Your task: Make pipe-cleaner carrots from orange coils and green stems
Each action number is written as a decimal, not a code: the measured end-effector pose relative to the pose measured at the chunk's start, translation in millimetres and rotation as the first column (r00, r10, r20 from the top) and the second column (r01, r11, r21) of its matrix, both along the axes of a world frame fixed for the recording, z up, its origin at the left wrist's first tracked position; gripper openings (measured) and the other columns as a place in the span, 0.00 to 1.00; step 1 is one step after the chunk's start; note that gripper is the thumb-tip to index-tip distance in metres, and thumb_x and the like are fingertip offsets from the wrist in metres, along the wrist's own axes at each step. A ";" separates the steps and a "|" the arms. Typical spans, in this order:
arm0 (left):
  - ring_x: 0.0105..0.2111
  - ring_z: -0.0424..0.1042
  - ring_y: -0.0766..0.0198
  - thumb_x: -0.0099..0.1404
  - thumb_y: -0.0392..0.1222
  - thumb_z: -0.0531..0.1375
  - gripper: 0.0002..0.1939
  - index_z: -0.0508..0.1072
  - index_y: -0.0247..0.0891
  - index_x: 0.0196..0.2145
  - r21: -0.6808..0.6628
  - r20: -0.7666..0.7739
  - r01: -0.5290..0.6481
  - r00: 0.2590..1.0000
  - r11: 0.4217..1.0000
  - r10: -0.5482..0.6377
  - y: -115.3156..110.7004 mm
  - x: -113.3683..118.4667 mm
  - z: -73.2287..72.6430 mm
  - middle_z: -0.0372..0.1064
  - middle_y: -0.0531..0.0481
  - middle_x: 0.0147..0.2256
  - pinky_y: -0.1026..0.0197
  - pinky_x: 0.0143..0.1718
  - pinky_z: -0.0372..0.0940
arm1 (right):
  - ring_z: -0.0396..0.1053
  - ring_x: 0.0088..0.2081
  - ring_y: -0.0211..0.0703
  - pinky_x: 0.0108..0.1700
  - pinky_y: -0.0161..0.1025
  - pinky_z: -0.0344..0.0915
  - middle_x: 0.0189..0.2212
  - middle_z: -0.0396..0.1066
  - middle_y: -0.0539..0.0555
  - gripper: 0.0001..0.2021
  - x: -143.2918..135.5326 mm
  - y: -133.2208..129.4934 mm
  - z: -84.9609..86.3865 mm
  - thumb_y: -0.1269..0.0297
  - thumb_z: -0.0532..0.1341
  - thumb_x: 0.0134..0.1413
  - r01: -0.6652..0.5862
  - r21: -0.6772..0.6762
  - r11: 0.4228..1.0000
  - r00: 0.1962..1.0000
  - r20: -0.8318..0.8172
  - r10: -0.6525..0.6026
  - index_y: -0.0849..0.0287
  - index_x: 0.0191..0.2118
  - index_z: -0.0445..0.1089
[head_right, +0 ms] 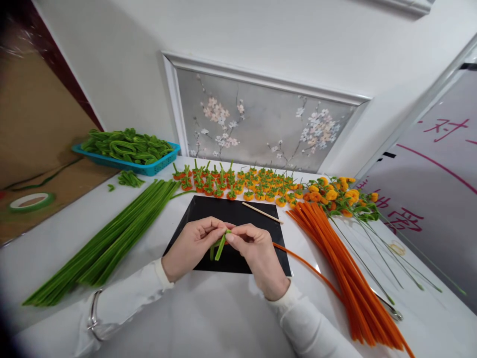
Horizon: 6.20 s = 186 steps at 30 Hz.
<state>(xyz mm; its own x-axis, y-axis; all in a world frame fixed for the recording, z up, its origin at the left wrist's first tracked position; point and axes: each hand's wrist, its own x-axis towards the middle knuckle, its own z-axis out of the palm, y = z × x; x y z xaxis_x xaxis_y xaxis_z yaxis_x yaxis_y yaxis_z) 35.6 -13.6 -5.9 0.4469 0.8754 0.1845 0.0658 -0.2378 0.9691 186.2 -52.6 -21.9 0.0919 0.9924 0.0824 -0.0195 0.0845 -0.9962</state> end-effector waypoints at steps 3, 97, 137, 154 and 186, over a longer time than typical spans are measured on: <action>0.26 0.67 0.67 0.61 0.44 0.58 0.11 0.72 0.33 0.29 -0.054 -0.001 0.015 1.000 0.998 -0.015 1.1 -0.5 2.0 0.71 0.50 0.27 0.66 0.29 0.61 | 0.63 0.27 0.36 0.29 0.34 0.61 0.27 0.69 0.50 0.07 2.1 1.4 -1.0 0.62 0.66 0.46 0.019 0.167 0.986 0.979 0.197 -0.052 0.60 0.31 0.72; 0.28 0.71 0.64 0.61 0.44 0.58 0.09 0.73 0.36 0.35 0.065 -0.173 -0.006 0.985 0.998 0.017 -1.3 -1.5 0.8 0.73 0.48 0.33 0.65 0.29 0.67 | 0.67 0.29 0.39 0.29 0.34 0.58 0.29 0.69 0.53 0.09 15.3 -9.0 14.4 0.68 0.49 0.63 -0.229 0.379 0.897 0.424 0.868 -0.258 0.59 0.35 0.64; 0.33 0.73 0.67 0.57 0.32 0.60 0.12 0.73 0.34 0.41 -0.505 0.201 -0.027 0.968 0.863 0.148 -1.9 3.7 8.7 0.72 0.49 0.34 0.62 0.39 0.70 | 0.68 0.22 0.34 0.23 0.30 0.64 0.24 0.68 0.48 0.08 18.3 -3.2 10.8 0.60 0.50 0.62 -0.084 0.099 0.992 0.891 0.453 0.030 0.57 0.35 0.62; 0.37 0.73 0.62 0.55 0.43 0.64 0.14 0.75 0.33 0.38 -0.366 0.091 0.066 0.995 0.928 -0.035 4.4 -1.7 1.8 0.73 0.48 0.35 0.58 0.42 0.70 | 0.72 0.24 0.38 0.28 0.37 0.71 0.22 0.71 0.49 0.10 15.6 1.5 0.3 0.57 0.58 0.55 -0.174 -0.057 0.983 0.973 0.147 0.180 0.59 0.38 0.65; 0.31 0.73 0.63 0.56 0.42 0.62 0.10 0.73 0.33 0.34 -0.253 0.092 0.018 0.996 0.967 0.006 -4.5 3.7 -2.9 0.72 0.47 0.32 0.63 0.33 0.70 | 0.72 0.29 0.38 0.34 0.38 0.71 0.28 0.67 0.49 0.12 9.4 0.3 2.3 0.56 0.62 0.51 -0.099 0.087 0.991 0.991 0.095 0.091 0.58 0.35 0.61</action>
